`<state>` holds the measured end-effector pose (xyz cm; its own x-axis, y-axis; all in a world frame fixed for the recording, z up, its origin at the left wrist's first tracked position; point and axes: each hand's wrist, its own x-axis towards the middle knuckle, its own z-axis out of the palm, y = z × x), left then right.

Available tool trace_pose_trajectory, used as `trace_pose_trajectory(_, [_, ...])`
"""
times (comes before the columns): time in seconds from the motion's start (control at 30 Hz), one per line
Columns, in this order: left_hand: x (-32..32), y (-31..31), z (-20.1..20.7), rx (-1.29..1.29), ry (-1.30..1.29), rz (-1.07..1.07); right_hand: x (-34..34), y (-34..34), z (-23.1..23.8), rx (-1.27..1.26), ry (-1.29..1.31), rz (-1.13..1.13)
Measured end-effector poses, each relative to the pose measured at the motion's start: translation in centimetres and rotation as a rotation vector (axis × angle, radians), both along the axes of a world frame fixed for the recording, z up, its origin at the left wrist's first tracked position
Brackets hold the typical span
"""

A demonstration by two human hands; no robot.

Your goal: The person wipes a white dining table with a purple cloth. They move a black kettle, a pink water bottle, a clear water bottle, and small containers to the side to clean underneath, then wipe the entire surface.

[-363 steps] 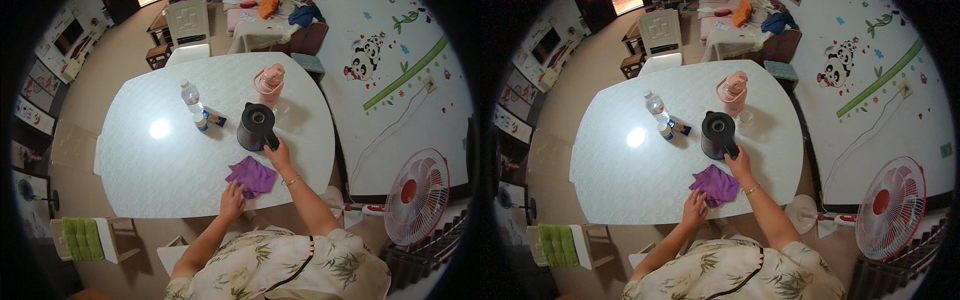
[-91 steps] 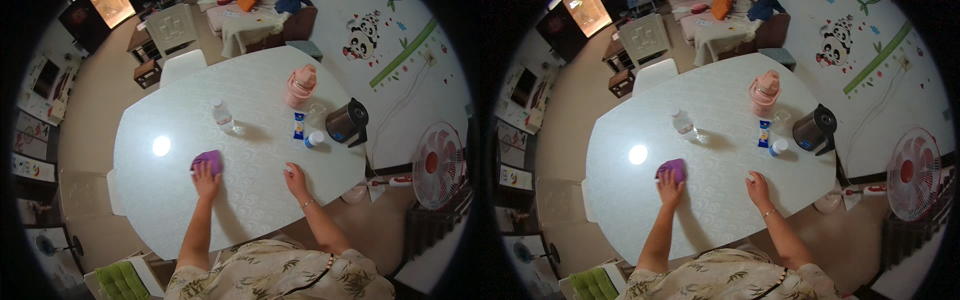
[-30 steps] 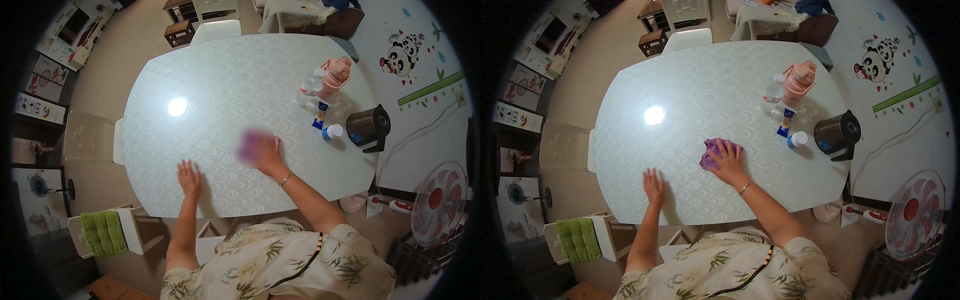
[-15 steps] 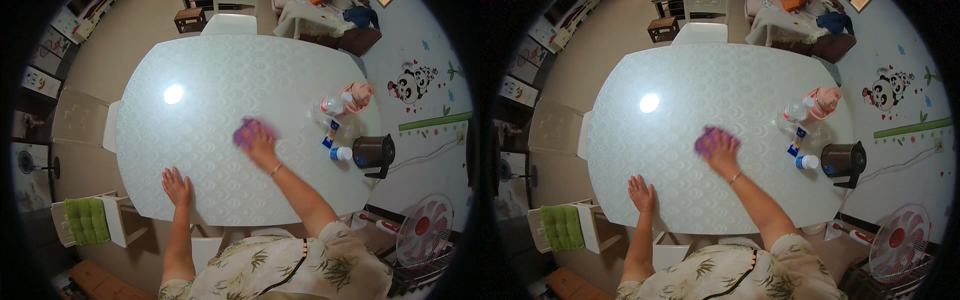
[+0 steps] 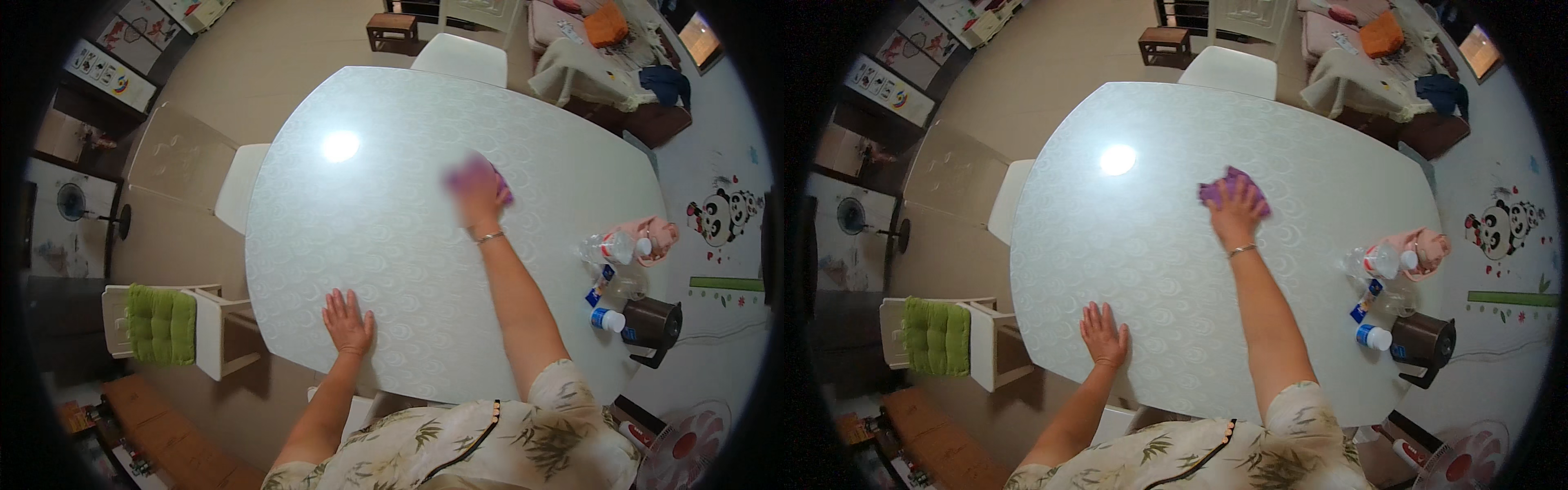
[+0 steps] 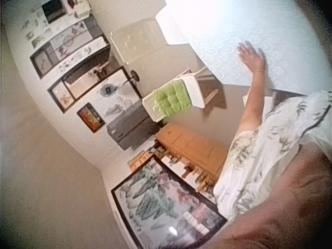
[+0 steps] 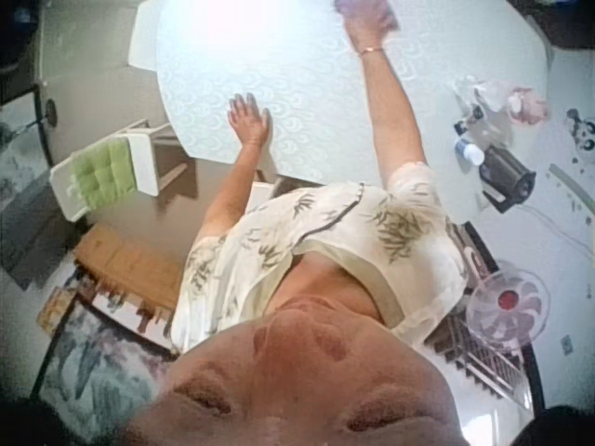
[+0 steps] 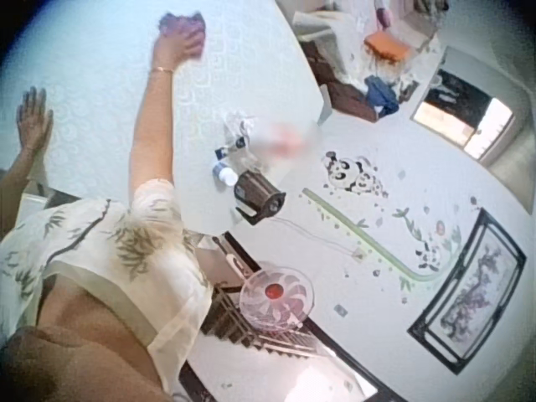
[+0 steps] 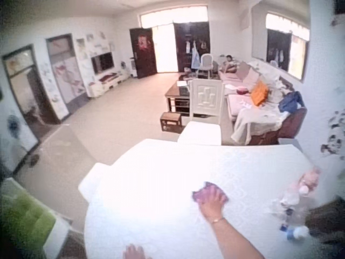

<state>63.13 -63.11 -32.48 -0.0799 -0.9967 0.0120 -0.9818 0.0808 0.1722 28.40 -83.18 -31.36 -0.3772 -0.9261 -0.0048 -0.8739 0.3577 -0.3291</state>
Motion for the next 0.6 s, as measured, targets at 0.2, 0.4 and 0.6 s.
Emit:
trace_pose_trajectory(0.2, [0.2,-0.6,0.9,0.035,0.040,-0.001,17.5,0.9,-1.0,-0.138,-0.051,0.570])
trace_pose_trajectory(0.4, [0.9,-0.7,0.2,0.062,0.060,-0.023,7.3,0.5,1.3,-0.168,-0.033,0.230])
trace_pose_trajectory(0.6, [0.3,-0.5,0.6,0.088,0.170,-0.064,0.2,16.7,-2.1,0.044,0.155,-0.343])
